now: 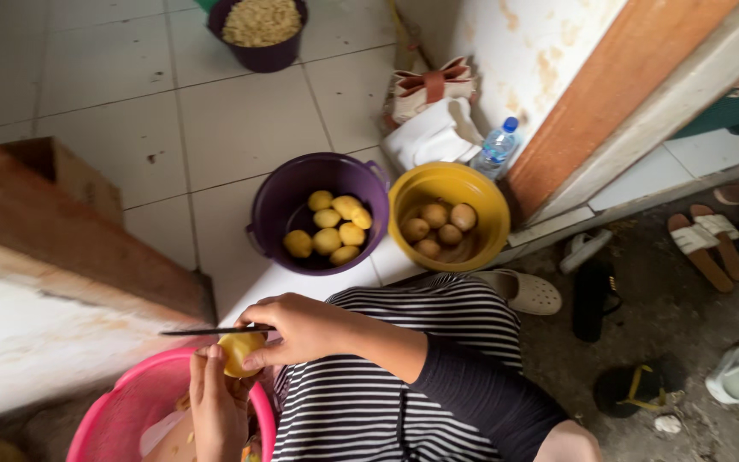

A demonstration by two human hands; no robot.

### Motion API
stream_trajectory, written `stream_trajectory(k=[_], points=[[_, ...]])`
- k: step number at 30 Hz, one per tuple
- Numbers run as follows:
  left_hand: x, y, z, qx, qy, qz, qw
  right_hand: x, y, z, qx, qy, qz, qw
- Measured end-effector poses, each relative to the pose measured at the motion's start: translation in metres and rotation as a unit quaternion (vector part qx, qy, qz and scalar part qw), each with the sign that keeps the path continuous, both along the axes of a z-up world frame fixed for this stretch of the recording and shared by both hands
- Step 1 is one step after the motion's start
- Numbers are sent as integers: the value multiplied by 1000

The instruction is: The person peels potatoes one by one using a knife, holding each potato in the left hand and removing the skin into a pink basket. After peeling, the potato is placed into a purple bowl. The process repeats with multiple potatoes.

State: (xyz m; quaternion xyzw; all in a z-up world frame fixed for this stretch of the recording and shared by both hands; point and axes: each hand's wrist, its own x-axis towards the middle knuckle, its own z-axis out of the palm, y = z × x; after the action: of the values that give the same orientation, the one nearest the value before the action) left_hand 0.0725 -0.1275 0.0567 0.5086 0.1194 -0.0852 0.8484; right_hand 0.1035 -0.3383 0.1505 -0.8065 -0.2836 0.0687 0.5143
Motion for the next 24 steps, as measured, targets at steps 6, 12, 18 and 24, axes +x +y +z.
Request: stream_trajectory(k=[6, 12, 18, 24], points=[[21, -82, 17, -6, 20, -56, 998, 5, -68, -4, 3, 89, -90, 992], [55, -137, 21, -143, -24, -168, 975, 26, -127, -9, 72, 182, -233, 953], [69, -150, -3, -198, 82, -120, 969, 37, -157, -31, 86, 297, -355, 882], [64, -132, -25, -262, 116, -83, 954, 57, -164, -49, 185, 237, -372, 878]])
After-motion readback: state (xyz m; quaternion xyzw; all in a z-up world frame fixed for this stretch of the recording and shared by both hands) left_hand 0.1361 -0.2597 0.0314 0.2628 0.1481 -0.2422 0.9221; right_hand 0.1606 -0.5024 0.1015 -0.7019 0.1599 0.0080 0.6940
